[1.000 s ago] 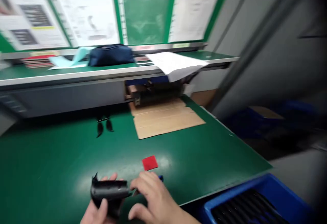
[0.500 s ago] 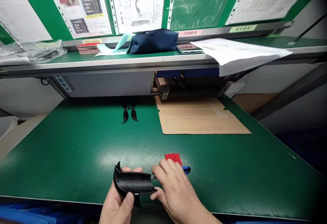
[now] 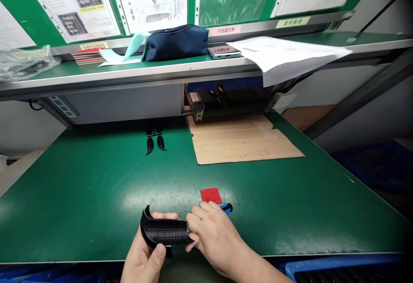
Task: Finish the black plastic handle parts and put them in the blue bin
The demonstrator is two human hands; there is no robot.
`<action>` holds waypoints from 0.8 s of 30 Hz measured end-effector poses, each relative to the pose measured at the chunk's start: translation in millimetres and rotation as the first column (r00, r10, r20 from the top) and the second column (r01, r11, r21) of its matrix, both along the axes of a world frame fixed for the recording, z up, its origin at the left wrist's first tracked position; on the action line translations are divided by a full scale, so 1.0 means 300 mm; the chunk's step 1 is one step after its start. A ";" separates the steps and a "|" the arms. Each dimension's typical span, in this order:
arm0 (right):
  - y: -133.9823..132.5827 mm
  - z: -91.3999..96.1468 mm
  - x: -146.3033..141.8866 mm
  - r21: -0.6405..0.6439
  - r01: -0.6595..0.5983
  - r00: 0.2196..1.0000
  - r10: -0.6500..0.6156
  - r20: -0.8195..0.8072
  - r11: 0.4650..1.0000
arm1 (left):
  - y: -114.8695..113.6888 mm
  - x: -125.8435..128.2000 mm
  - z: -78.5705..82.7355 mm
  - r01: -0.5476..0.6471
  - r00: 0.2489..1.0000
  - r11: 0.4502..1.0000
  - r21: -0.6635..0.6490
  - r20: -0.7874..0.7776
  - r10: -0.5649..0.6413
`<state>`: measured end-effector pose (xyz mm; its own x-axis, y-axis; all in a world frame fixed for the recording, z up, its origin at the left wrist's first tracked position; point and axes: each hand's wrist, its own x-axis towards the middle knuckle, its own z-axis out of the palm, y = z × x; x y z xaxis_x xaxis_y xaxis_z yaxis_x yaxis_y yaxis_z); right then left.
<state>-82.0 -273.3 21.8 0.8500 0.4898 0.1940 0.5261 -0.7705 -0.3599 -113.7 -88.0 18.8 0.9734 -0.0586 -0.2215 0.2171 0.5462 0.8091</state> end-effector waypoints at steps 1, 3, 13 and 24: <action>-0.004 -0.006 0.002 0.003 -0.009 1.000 0.009 -0.017 1.000 | 0.000 0.002 -0.002 0.007 1.000 1.000 0.011 0.006 -0.007; -0.014 -0.016 0.005 0.055 -0.053 0.995 0.057 -0.084 0.997 | 0.000 0.004 -0.006 0.017 1.000 0.999 0.031 0.018 -0.017; -0.001 0.024 -0.004 0.561 0.093 0.956 0.083 -0.281 0.822 | -0.015 0.011 0.006 0.036 0.995 0.985 -0.171 -0.082 -0.051; -0.030 0.013 0.031 0.606 -0.085 0.827 0.395 -0.400 0.791 | 0.003 0.026 -0.007 0.040 0.997 0.986 -0.161 -0.061 -0.050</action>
